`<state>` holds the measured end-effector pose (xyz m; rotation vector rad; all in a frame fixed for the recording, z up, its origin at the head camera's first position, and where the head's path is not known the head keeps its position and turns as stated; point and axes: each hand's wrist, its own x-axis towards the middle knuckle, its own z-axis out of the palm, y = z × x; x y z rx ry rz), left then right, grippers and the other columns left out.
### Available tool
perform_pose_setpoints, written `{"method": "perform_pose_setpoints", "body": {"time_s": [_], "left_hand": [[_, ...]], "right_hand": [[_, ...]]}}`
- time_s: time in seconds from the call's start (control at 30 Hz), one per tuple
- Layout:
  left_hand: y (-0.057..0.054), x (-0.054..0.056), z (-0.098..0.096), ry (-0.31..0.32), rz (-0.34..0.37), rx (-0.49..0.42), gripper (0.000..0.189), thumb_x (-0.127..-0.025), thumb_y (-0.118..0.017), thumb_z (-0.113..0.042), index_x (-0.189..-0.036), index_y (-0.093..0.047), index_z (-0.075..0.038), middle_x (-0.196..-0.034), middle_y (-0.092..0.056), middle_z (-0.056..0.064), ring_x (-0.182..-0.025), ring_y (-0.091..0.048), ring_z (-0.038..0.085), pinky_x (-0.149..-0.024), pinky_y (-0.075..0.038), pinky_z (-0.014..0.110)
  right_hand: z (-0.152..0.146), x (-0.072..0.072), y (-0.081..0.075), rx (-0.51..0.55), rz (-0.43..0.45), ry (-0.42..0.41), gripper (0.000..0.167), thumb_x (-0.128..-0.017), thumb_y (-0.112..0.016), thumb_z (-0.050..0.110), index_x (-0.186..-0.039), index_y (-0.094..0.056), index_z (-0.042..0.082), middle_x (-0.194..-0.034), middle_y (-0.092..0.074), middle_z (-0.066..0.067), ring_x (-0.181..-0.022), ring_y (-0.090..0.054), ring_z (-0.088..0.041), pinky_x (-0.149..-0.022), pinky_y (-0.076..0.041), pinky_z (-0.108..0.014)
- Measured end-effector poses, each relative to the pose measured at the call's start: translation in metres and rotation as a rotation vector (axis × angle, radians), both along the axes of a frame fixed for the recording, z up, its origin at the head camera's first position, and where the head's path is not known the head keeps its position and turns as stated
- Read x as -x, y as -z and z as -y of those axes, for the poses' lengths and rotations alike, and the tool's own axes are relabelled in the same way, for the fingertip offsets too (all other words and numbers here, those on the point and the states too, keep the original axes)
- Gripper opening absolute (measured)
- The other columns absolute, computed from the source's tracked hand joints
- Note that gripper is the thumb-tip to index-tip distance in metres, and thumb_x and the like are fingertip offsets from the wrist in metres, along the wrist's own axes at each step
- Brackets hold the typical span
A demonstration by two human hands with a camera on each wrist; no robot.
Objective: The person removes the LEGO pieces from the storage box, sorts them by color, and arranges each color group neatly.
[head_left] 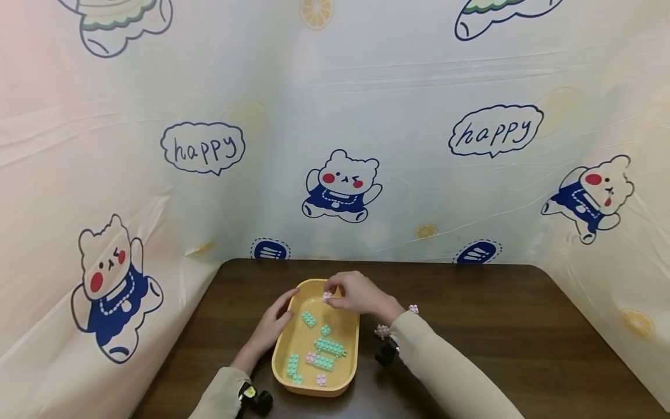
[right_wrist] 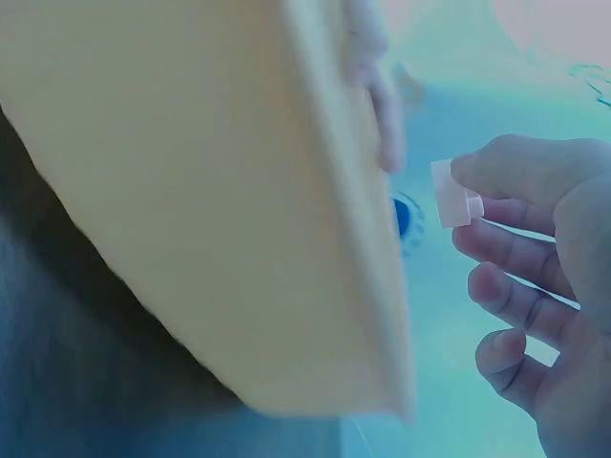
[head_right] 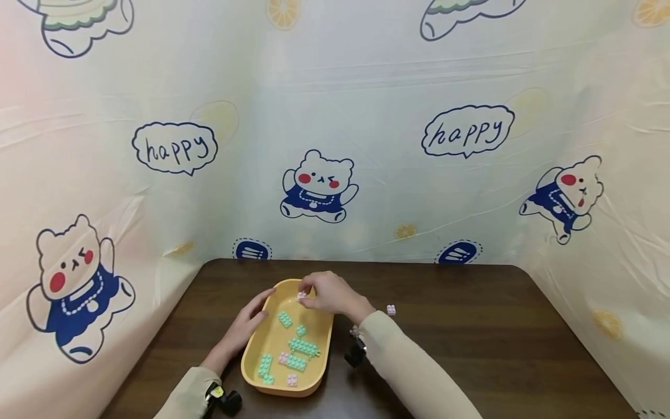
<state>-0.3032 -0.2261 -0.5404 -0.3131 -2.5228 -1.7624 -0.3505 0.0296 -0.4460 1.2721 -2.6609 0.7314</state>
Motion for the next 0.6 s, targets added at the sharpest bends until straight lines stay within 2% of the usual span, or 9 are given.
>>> {"method": "perform_pose_setpoints", "body": {"time_s": [0.13, 0.23, 0.43, 0.6], "left_hand": [[-0.002, 0.000, 0.000, 0.008, 0.002, 0.000, 0.052, -0.099, -0.047, -0.009, -0.148, -0.040, -0.027, -0.155, -0.035, 0.008, -0.131, -0.047, 0.031, -0.090, -0.050, 0.028], [-0.003, 0.000, 0.000, 0.004, -0.001, 0.003, 0.052, -0.099, -0.048, -0.010, -0.148, -0.040, -0.027, -0.155, -0.036, 0.007, -0.132, -0.046, 0.031, -0.092, -0.049, 0.031], [-0.003, -0.001, 0.000, 0.002, -0.006, 0.017, 0.052, -0.099, -0.048, -0.011, -0.148, -0.040, -0.026, -0.156, -0.035, 0.007, -0.134, -0.043, 0.030, -0.098, -0.046, 0.037], [-0.002, -0.001, 0.000, -0.004, 0.004, 0.013, 0.052, -0.099, -0.048, -0.011, -0.148, -0.040, -0.027, -0.156, -0.035, 0.008, -0.134, -0.044, 0.031, -0.097, -0.047, 0.038]], "right_hand": [[-0.025, -0.001, -0.010, 0.046, -0.013, 0.044, 0.015, -0.087, -0.071, 0.028, -0.099, -0.071, 0.020, -0.087, -0.067, 0.007, -0.070, -0.058, -0.014, -0.058, -0.046, -0.019], [-0.044, -0.001, -0.012, 0.062, -0.017, 0.080, 0.014, -0.087, -0.071, 0.030, -0.098, -0.071, 0.021, -0.085, -0.065, 0.008, -0.070, -0.058, -0.012, -0.058, -0.047, -0.019], [-0.079, -0.006, -0.008, 0.100, 0.040, 0.151, 0.012, -0.086, -0.073, 0.029, -0.096, -0.070, 0.023, -0.084, -0.062, 0.013, -0.070, -0.057, -0.006, -0.059, -0.051, -0.021], [-0.105, -0.011, 0.002, 0.089, 0.028, 0.178, 0.013, -0.086, -0.073, 0.027, -0.097, -0.071, 0.020, -0.085, -0.064, 0.011, -0.069, -0.056, -0.005, -0.060, -0.049, -0.020]]}}
